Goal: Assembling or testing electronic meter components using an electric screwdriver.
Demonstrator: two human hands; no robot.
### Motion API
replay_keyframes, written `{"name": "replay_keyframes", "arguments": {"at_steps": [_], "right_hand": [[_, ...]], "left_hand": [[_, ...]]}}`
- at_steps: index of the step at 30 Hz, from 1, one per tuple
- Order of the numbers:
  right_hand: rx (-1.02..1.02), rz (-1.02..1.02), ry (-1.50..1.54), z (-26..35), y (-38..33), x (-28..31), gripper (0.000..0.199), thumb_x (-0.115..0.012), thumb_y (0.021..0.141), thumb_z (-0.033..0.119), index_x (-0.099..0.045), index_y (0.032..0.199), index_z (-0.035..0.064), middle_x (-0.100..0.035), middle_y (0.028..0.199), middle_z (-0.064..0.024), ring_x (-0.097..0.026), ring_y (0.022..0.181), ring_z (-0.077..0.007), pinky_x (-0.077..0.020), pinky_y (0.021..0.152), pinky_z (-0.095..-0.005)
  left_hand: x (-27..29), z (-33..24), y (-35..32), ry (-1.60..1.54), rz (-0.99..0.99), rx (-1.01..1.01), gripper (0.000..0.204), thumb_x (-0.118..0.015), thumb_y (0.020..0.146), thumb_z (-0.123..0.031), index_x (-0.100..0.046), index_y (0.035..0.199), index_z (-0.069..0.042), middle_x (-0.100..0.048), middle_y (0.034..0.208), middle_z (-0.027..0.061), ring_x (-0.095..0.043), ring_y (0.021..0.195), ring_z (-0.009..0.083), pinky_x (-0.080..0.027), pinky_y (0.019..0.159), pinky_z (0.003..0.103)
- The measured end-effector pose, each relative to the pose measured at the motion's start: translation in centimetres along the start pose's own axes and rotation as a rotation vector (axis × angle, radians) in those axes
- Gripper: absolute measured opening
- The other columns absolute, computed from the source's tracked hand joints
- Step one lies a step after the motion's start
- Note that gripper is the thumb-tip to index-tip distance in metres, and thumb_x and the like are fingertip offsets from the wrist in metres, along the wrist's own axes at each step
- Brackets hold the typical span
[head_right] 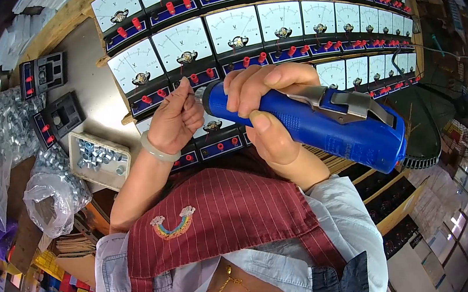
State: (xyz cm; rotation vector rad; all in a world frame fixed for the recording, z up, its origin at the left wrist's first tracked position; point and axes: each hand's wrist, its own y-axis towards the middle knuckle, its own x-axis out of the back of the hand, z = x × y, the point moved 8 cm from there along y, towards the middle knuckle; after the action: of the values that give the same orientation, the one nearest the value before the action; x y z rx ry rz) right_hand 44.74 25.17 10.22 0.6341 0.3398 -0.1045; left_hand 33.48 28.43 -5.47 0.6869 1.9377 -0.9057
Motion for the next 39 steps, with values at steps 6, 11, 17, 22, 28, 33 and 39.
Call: {"name": "replay_keyframes", "arguments": {"at_steps": [6,11,17,22,28,33,39], "right_hand": [[-0.001,-0.040,0.035,0.0,0.3,0.6,0.039,-0.064,0.080,0.020,-0.036,0.106,0.0138,-0.051,0.074,-0.0040,-0.052,0.071,-0.0182,-0.0419,0.077,-0.0420],[0.031,0.053,-0.017,-1.4,0.5,0.2,0.038,-0.063,0.082,0.020,-0.037,0.108,0.0134,-0.053,0.076,-0.0046,-0.052,0.072,-0.0184,-0.0419,0.078,-0.0421],[0.244,0.156,-0.246,-5.2,1.4,0.6,0.038,-0.059,0.080,-0.001,-0.037,0.112,0.0024,-0.057,0.084,-0.0119,-0.057,0.076,-0.0201,-0.0486,0.070,-0.0341],[0.222,0.154,-0.256,-6.8,1.6,0.6,0.037,-0.059,0.079,-0.002,-0.040,0.110,0.0013,-0.057,0.084,-0.0122,-0.058,0.076,-0.0188,-0.0494,0.069,-0.0320],[0.329,0.274,-0.393,-7.0,1.7,-1.5,0.033,-0.060,0.074,-0.002,-0.043,0.102,0.0015,-0.057,0.074,-0.0117,-0.056,0.063,-0.0213,-0.0490,0.062,-0.0383],[0.401,0.145,-0.307,-7.6,1.4,-1.7,0.024,-0.060,0.061,-0.009,-0.053,0.083,0.0004,-0.056,0.066,-0.0094,-0.058,0.056,-0.0229,-0.0494,0.054,-0.0320],[0.237,0.087,-0.336,-6.1,1.6,0.6,0.027,-0.062,0.063,-0.010,-0.054,0.085,0.0014,-0.059,0.072,-0.0077,-0.059,0.063,-0.0143,-0.0480,0.059,-0.0253]], "left_hand": [[-0.1,-0.9,0.2,0.067,-0.139,-0.086,0.037,-0.049,0.093,-0.036,-0.044,0.065,-0.012,-0.033,0.055,-0.0028,-0.026,0.048,0.0084,-0.024,0.045,0.023],[-0.8,-1.0,0.1,0.085,-0.079,-0.015,0.030,-0.039,0.097,-0.031,-0.052,0.085,-0.006,-0.040,0.062,-0.0007,-0.030,0.052,0.0090,-0.028,0.049,0.022],[1.4,-2.6,-0.8,0.389,-0.135,-0.082,0.025,-0.035,0.096,-0.013,-0.054,0.105,0.000,-0.048,0.065,0.0011,-0.035,0.054,0.0067,-0.028,0.048,0.019],[1.5,-4.3,-1.1,0.525,-0.204,-0.158,0.021,-0.035,0.097,-0.012,-0.050,0.109,-0.003,-0.049,0.067,0.0023,-0.034,0.054,0.0062,-0.027,0.050,0.018],[1.4,-6.3,-0.6,0.643,-0.210,-0.206,0.015,-0.036,0.096,-0.010,-0.046,0.106,-0.003,-0.051,0.062,0.0021,-0.037,0.051,0.0050,-0.029,0.048,0.017],[2.4,-8.9,-0.8,0.786,-0.245,-0.284,0.012,-0.041,0.093,-0.005,-0.049,0.102,-0.003,-0.044,0.062,-0.0011,-0.037,0.055,0.0058,-0.030,0.049,0.020],[-1.4,-10.0,-1.1,1.848,-0.409,-0.406,0.029,-0.042,0.090,-0.006,-0.046,0.118,-0.013,-0.055,0.067,0.0056,-0.054,0.056,0.0178,-0.043,0.052,0.031]]}}
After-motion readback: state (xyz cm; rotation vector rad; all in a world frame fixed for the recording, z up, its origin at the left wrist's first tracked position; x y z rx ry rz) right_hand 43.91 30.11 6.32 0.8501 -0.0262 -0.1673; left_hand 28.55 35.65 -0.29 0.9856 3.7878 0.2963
